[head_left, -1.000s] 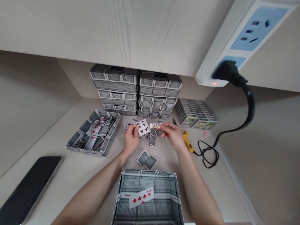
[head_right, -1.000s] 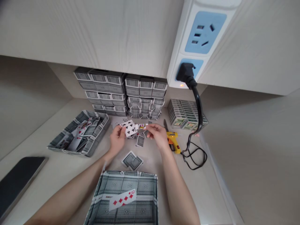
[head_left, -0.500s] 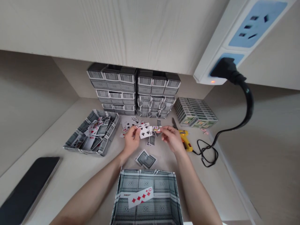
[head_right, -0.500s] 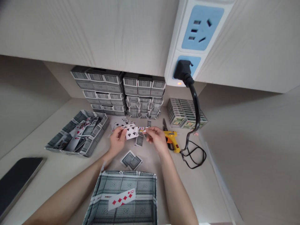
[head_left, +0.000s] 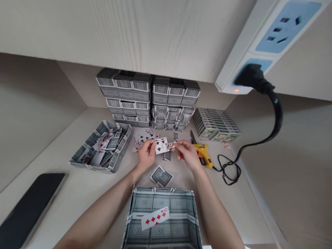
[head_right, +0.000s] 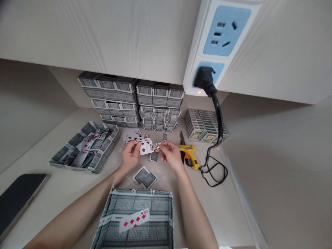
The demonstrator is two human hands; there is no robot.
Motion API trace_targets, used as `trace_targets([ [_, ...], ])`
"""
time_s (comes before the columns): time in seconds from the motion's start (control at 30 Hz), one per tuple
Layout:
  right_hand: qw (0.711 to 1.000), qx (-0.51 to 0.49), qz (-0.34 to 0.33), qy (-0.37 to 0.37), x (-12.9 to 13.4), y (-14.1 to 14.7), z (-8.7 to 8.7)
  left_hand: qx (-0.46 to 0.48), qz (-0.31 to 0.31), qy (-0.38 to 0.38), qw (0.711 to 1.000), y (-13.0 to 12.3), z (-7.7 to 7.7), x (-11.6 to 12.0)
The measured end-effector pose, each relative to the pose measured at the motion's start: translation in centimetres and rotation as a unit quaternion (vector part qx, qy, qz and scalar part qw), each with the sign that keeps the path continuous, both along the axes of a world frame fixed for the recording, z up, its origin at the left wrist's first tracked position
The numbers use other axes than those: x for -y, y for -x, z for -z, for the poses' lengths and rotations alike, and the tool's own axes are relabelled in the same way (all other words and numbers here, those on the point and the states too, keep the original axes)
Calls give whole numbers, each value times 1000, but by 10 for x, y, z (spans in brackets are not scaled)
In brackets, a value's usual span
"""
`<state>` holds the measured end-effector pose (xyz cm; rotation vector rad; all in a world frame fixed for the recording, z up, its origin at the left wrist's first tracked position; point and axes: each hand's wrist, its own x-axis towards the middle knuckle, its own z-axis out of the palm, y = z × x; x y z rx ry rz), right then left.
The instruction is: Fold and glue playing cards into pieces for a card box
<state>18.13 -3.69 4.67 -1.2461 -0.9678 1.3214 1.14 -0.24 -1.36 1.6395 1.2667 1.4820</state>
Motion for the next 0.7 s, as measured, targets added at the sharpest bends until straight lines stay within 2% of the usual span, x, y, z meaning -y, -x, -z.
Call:
trace_targets([
  [0.33, 1000, -4, 7, 11, -1, 0, 0, 4, 9, 6, 1000, 0, 0, 1],
  [0.7, 1000, -3, 16, 9, 0, 0, -1, -29, 8, -19, 999, -1, 1, 1],
])
